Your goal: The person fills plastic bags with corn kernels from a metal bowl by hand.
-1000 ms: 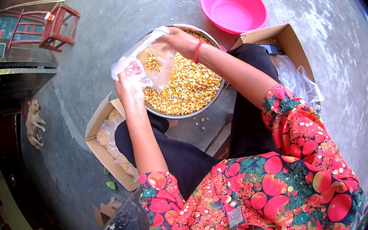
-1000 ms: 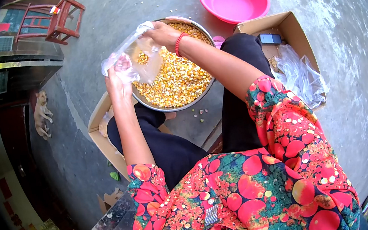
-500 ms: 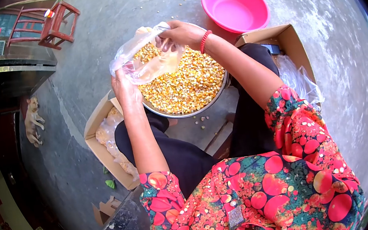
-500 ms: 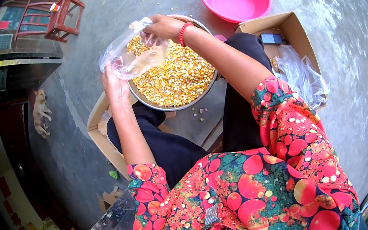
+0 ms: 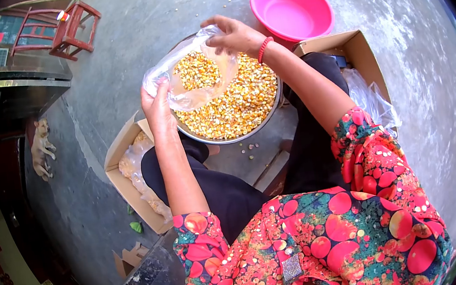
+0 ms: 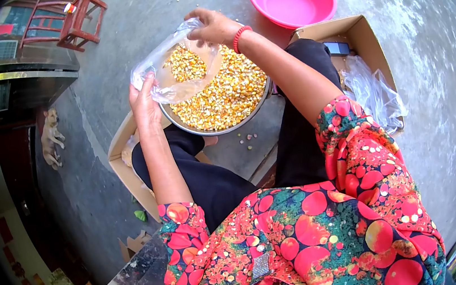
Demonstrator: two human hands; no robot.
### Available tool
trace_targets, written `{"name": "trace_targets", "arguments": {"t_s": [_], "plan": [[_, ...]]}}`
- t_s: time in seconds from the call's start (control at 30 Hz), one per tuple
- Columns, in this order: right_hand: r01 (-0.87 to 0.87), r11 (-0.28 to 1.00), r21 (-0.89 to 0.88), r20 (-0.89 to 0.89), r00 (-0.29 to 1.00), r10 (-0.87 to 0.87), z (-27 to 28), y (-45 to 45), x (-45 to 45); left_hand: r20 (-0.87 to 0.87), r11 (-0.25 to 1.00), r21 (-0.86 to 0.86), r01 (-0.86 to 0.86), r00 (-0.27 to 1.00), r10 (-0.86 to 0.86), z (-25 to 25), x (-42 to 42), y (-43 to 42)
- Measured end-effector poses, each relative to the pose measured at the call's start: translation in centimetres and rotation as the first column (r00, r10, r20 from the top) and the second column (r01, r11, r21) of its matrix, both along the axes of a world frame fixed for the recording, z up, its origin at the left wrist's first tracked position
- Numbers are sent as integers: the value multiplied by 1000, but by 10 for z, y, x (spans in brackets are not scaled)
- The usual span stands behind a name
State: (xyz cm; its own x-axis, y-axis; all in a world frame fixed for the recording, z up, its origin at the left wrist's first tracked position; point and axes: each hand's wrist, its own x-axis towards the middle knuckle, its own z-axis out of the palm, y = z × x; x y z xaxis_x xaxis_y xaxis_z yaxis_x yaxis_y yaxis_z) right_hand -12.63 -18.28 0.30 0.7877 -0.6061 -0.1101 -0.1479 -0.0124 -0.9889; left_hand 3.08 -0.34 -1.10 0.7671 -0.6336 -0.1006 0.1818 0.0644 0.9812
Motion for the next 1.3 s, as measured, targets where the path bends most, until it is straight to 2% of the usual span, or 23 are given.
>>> {"name": "trace_targets", "arguments": {"t_s": [0.03, 0.07, 0.1, 0.13, 0.17, 0.2, 0.23, 0.3, 0.33, 0.37, 0.43, 0.5, 0.6, 0.73, 0.8, 0.93, 1.0, 1.07, 1.13, 1.17, 1.2, 1.23, 1.3], "plan": [[88, 993, -78, 105, 991, -79, -1, 0, 1, -1, 1000, 1, -2, 1000, 2, 0, -1, 0], [150, 945, -290, 68, 988, -136, -2, -2, 1, 115, 996, -45, -71, 990, 76, 0, -3, 0], [149, 946, -289, 66, 989, -135, 0, -2, 1, 226, 986, -97, -133, 962, 153, 2, -6, 0], [263, 798, -543, 200, 963, -181, 4, -2, 1, 225, 986, -96, -134, 962, 153, 18, -15, 0], [380, 570, -729, 340, 923, -181, 7, -1, 0, 540, 973, -14, -231, 817, 202, 37, -23, 2], [455, 440, -774, 437, 887, -148, 15, 1, 1, 794, 938, 30, -345, 578, 188, 48, -28, 3], [455, 440, -774, 437, 887, -148, 25, 7, -1, 794, 938, 30, -345, 579, 188, 48, -28, 3], [187, 401, -897, 268, 950, 158, 40, 22, -7, 973, 948, 55, -312, 229, 19, 46, -28, 4], [101, 382, -919, 213, 941, 264, 29, 28, -3, 984, 951, 90, -297, 176, -39, 46, -32, 3], [-75, 378, -923, 32, 963, 269, 26, 36, -4, 983, 950, 96, -298, 178, -44, 42, -36, 1], [-175, 369, -913, -66, 955, 289, 2, 42, 3, 957, 901, 263, -345, 213, -198, 35, -41, -5], [-215, 312, -926, -200, 977, 79, -44, 31, 18, 928, 856, 355, -376, 250, -275, 14, -32, -5], [-207, 450, -869, -213, 976, 38, -47, 15, 8, 750, 782, 567, -260, 555, -360, -12, -14, -3], [-256, 473, -843, -247, 965, 82, -54, 4, 13, 762, 733, 597, -327, 517, -390, -20, -11, -6], [-190, 478, -858, -175, 982, 77, -65, 5, 20, 838, 778, 478, -408, 478, -264, -25, -7, -6], [-82, 435, -897, -51, 995, 82, -59, 10, 30, 913, 907, 257, -333, 391, -116, 13, -22, -9], [-91, 422, -902, -63, 995, 81, -61, 12, 29, 869, 884, 456, -106, 267, -416, 15, -19, -9], [-5, 309, -951, 14, 998, 57, -67, 14, 28, 845, 841, 517, -161, 256, -470, 7, -31, -11], [-90, 366, -926, -77, 996, 51, -52, 16, 19, 753, 700, 656, -283, 296, -587, -13, -30, -7], [-172, 420, -891, -168, 985, 47, -46, 15, 13, 754, 700, 656, -283, 296, -586, -26, -27, -5], [-24, 377, -926, -4, 999, 54, -53, 16, 13, 728, 649, 684, -332, 363, -582, -32, -27, -4], [-25, 376, -926, -4, 998, 57, -59, 13, 14, 700, 592, 713, -376, 430, -570, -37, -25, -3], [-196, 484, -853, -190, 980, 61, -66, 9, 18, 742, 643, 665, -380, 432, -513, -38, -21, -4]]}}
